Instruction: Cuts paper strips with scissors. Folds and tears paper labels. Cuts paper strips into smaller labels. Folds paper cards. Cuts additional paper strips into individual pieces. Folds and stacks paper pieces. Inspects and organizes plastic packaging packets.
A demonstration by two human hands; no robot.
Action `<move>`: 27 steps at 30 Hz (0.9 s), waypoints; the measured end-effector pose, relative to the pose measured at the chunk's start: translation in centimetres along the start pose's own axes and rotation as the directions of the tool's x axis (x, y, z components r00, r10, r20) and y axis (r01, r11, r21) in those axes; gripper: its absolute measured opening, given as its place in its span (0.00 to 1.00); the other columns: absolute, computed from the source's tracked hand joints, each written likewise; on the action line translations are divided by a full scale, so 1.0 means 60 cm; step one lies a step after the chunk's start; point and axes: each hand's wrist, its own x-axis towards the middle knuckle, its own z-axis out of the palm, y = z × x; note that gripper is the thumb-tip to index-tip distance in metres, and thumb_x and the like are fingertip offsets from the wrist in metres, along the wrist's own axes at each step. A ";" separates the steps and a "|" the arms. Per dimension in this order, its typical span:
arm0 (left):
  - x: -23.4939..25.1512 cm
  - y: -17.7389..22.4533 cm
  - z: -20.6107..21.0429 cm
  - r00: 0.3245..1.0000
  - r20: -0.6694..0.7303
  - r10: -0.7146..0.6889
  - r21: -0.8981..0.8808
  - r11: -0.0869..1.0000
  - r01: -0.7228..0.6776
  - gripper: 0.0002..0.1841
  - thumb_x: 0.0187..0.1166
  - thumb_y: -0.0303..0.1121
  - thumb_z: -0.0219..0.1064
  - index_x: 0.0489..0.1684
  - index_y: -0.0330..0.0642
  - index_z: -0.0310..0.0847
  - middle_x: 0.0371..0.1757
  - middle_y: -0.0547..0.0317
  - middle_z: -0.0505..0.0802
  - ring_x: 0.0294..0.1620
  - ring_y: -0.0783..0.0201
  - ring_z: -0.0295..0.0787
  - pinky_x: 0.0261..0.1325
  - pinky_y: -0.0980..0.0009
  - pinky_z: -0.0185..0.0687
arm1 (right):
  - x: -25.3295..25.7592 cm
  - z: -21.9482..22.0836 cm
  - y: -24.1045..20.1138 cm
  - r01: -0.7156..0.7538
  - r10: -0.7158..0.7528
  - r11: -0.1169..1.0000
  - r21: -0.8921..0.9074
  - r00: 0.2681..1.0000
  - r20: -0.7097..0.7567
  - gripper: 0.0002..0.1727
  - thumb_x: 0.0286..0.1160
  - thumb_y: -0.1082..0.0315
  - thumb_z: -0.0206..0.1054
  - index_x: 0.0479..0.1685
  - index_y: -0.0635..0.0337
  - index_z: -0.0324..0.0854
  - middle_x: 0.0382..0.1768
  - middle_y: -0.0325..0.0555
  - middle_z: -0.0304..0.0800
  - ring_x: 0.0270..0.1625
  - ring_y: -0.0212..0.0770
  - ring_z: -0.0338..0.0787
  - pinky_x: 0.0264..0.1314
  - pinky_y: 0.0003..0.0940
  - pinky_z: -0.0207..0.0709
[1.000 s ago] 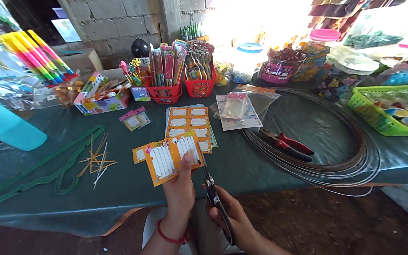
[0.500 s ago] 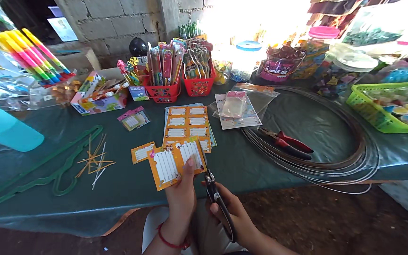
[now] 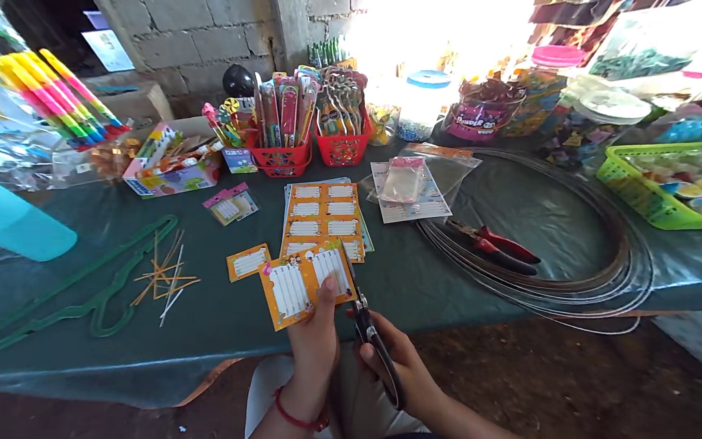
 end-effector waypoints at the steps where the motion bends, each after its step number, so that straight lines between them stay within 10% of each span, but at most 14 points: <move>1: 0.000 0.000 -0.001 1.000 0.001 -0.001 0.000 1.000 0.001 0.14 0.80 0.19 0.63 0.61 0.31 0.72 0.49 0.48 0.95 0.49 0.57 0.97 0.51 0.66 0.95 | 0.001 0.000 0.000 -0.003 0.003 1.000 -0.002 1.000 -0.002 0.37 0.81 0.49 0.66 0.77 0.71 0.65 0.32 0.25 0.82 0.30 0.16 0.80 0.31 0.13 0.76; 17: 0.004 -0.005 -0.004 1.000 -0.022 -0.003 0.002 1.000 0.003 0.14 0.79 0.18 0.62 0.61 0.31 0.71 0.48 0.48 0.95 0.48 0.56 0.97 0.50 0.66 0.95 | 0.004 0.009 0.003 -0.028 0.029 0.999 0.018 0.999 -0.030 0.34 0.81 0.54 0.66 0.76 0.71 0.65 0.30 0.23 0.81 0.27 0.14 0.78 0.29 0.12 0.74; 24: 0.033 0.018 -0.023 0.995 -0.099 0.019 0.129 0.992 -0.006 0.19 0.72 0.14 0.66 0.59 0.33 0.72 0.44 0.60 0.94 0.44 0.67 0.95 0.48 0.67 0.94 | -0.002 0.003 0.001 -0.197 0.167 0.960 0.198 0.973 0.161 0.46 0.76 0.32 0.61 0.81 0.61 0.59 0.38 0.29 0.83 0.36 0.25 0.85 0.40 0.22 0.83; 27: 0.065 0.049 -0.058 0.996 0.034 -0.078 0.325 0.944 0.063 0.32 0.68 0.16 0.68 0.75 0.32 0.60 0.51 0.53 0.90 0.49 0.65 0.93 0.51 0.68 0.93 | -0.007 -0.008 0.011 -0.326 0.247 0.882 0.340 0.934 0.257 0.48 0.72 0.30 0.64 0.81 0.57 0.60 0.40 0.35 0.85 0.38 0.31 0.87 0.44 0.27 0.84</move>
